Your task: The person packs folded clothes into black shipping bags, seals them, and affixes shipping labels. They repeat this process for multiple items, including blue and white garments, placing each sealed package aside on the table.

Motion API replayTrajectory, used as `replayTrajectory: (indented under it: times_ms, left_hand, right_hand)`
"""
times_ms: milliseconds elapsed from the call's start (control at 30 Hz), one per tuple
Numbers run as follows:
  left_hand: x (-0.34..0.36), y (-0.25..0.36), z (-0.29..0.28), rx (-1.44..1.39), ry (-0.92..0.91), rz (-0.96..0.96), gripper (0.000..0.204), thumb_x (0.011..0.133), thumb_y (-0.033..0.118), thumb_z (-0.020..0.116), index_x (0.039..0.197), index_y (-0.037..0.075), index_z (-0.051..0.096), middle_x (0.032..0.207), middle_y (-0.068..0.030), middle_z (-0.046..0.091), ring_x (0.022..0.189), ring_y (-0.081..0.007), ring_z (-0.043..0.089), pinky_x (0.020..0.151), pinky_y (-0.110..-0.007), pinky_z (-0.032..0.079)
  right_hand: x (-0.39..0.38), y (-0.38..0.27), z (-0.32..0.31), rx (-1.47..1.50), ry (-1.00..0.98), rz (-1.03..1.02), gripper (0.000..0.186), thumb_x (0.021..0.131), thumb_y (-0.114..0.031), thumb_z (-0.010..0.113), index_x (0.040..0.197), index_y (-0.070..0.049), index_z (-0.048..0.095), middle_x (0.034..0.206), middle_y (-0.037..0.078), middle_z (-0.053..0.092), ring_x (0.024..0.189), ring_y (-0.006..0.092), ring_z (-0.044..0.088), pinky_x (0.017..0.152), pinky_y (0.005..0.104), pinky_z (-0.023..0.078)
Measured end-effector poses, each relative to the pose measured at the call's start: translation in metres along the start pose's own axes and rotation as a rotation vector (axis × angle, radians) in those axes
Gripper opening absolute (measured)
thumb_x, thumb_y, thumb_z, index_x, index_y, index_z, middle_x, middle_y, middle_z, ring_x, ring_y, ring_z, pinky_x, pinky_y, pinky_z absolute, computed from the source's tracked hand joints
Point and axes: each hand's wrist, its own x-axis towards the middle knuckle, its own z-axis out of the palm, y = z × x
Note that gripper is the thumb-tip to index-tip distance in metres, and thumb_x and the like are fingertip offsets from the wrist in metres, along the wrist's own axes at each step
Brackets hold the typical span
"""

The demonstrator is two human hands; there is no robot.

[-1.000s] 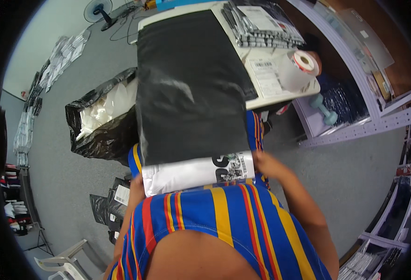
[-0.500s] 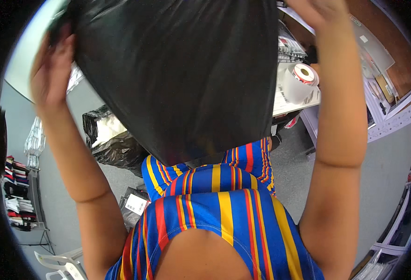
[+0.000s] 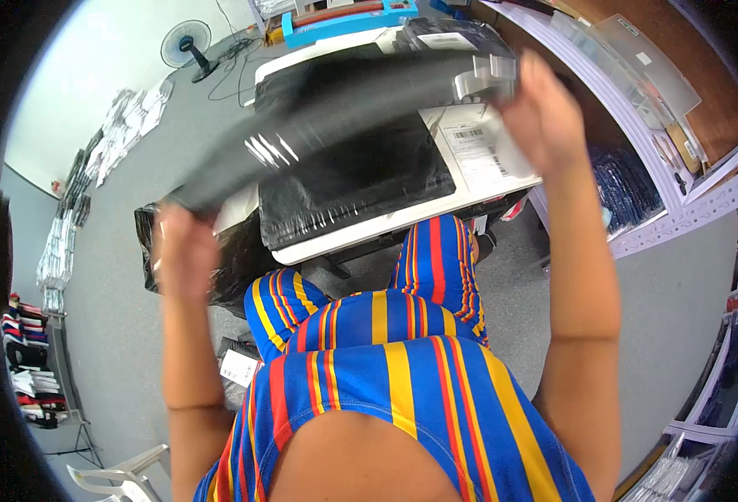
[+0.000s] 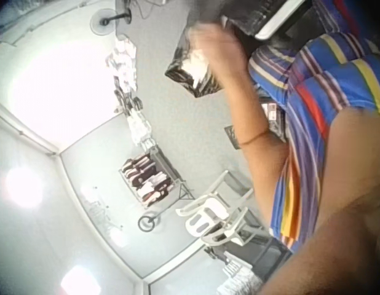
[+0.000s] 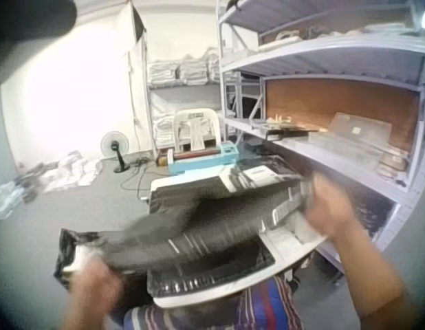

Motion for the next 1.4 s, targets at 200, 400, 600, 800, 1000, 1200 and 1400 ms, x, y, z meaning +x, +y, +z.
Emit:
replayTrajectory:
  times_ms: [200, 400, 600, 800, 1000, 1200, 1400]
  left_hand:
    - [-0.112, -0.102, -0.035, 0.088, 0.056, -0.857, 0.006, 0.08, 0.011, 0.055, 0.079, 0.005, 0.054, 0.075, -0.001, 0.055, 0.068, -0.0085, 0.049, 0.066, -0.022, 0.041]
    - [-0.121, -0.096, -0.041, 0.405, -0.086, -0.865, 0.012, 0.081, 0.013, 0.054, 0.073, 0.004, 0.057, 0.066, 0.0035, 0.052, 0.061, -0.0034, 0.043, 0.057, -0.018, 0.036]
    - [-0.122, -0.092, -0.045, 0.822, -0.297, -0.627, 0.008, 0.081, 0.01, 0.053, 0.079, 0.002, 0.056, 0.073, 0.0024, 0.054, 0.069, -0.0037, 0.046, 0.063, -0.019, 0.038]
    - [-0.122, -0.093, -0.047, 0.812, -0.287, -0.494, 0.012, 0.08, 0.01, 0.054, 0.074, 0.001, 0.057, 0.065, 0.0029, 0.049, 0.064, -0.0051, 0.044, 0.06, -0.021, 0.037]
    - [-0.128, -0.1, -0.063, 0.494, -0.091, -0.907, 0.015, 0.08, 0.016, 0.056, 0.072, 0.003, 0.059, 0.067, 0.0028, 0.054, 0.063, -0.004, 0.047, 0.059, -0.018, 0.038]
    - [-0.101, -0.081, -0.067, 1.063, -0.464, -0.728, 0.018, 0.075, 0.02, 0.059, 0.078, 0.002, 0.061, 0.061, -0.0064, 0.055, 0.057, -0.0118, 0.053, 0.054, -0.025, 0.042]
    - [-0.035, -0.031, 0.047, 0.78, -0.569, 0.367, 0.041, 0.072, -0.001, 0.059, 0.112, 0.006, 0.051, 0.086, -0.0052, 0.056, 0.068, -0.0104, 0.053, 0.059, -0.02, 0.043]
  right_hand:
    - [-0.144, 0.08, -0.032, -0.724, 0.634, 0.441, 0.028, 0.075, -0.008, 0.049, 0.102, -0.004, 0.049, 0.102, 0.006, 0.051, 0.093, 0.0162, 0.049, 0.083, 0.0316, 0.037]
    - [-0.124, 0.122, 0.088, -1.328, -0.217, 0.025, 0.018, 0.066, -0.009, 0.056, 0.084, -0.006, 0.058, 0.085, 0.007, 0.055, 0.084, 0.0223, 0.051, 0.076, 0.0342, 0.039]
    - [-0.116, 0.182, 0.156, -1.231, -0.562, 0.05, 0.013, 0.067, -0.018, 0.06, 0.074, -0.006, 0.058, 0.077, 0.005, 0.054, 0.076, 0.0236, 0.052, 0.068, 0.0343, 0.041]
    - [-0.112, 0.187, 0.163, -1.268, -0.491, 0.126, 0.011, 0.068, -0.018, 0.055, 0.068, -0.007, 0.052, 0.074, 0.007, 0.051, 0.072, 0.0241, 0.052, 0.062, 0.0351, 0.043]
    - [-0.127, 0.11, 0.001, -1.111, 0.523, 0.585, 0.02, 0.078, -0.02, 0.055, 0.09, -0.004, 0.058, 0.084, 0.003, 0.056, 0.075, 0.0132, 0.052, 0.066, 0.0266, 0.042]
    - [-0.267, -0.048, -0.14, -0.679, 1.656, -0.227, 0.026, 0.081, -0.022, 0.051, 0.099, -0.003, 0.052, 0.077, 0.003, 0.046, 0.063, 0.0108, 0.038, 0.058, 0.0263, 0.033]
    - [-0.102, 0.067, 0.094, -0.794, 0.289, -0.435, 0.004, 0.076, -0.003, 0.055, 0.079, -0.005, 0.054, 0.07, 0.003, 0.05, 0.06, 0.0088, 0.041, 0.053, 0.0222, 0.035]
